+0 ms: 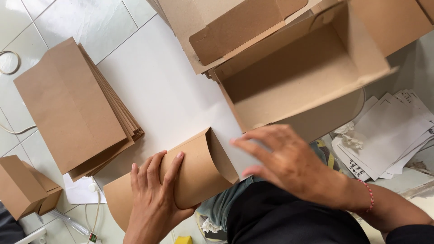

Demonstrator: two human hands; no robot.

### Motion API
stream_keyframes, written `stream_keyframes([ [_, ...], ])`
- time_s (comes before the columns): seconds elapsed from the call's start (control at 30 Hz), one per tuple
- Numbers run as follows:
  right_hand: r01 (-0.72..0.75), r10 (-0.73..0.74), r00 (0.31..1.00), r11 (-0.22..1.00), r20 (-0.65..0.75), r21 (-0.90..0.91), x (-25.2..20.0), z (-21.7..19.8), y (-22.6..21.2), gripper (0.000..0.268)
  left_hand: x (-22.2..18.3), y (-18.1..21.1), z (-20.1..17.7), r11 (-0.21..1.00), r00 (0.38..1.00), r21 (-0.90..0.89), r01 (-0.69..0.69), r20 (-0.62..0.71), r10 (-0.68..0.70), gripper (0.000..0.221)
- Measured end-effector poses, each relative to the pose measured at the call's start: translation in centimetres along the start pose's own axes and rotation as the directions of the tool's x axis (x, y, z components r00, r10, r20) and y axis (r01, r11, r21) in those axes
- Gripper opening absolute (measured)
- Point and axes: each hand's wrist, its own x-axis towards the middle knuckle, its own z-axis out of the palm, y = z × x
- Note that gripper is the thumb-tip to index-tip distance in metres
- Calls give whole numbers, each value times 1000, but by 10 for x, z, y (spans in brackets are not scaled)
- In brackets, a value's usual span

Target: Assembling cardboard boxes by folding flat templates and tucking in the side flaps.

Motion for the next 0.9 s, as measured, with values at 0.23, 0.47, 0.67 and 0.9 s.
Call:
stream_keyframes([
  [0.23, -199, 153, 978, 890, -143, -410, -8, -5, 25, 69, 6, -1, 4, 999, 999, 0, 49, -22, -49, 135],
  [0.47, -73, 91, 993, 972, 73, -224, -12, -1, 22, 50, 11, -3, 6, 998, 995, -30, 53, -77, -55, 135],
  [0.67, 66, -61, 995, 996, -79, 60, -9, 13, -15, 34, 9, -4, 9, 998, 997, -26, 54, -60, -55, 138],
  [0.9, -27, -25, 964, 981, 265, 192, -20, 38, 0, 59, 8, -5, 9, 1000, 996, -21, 20, -83, -21, 140],
])
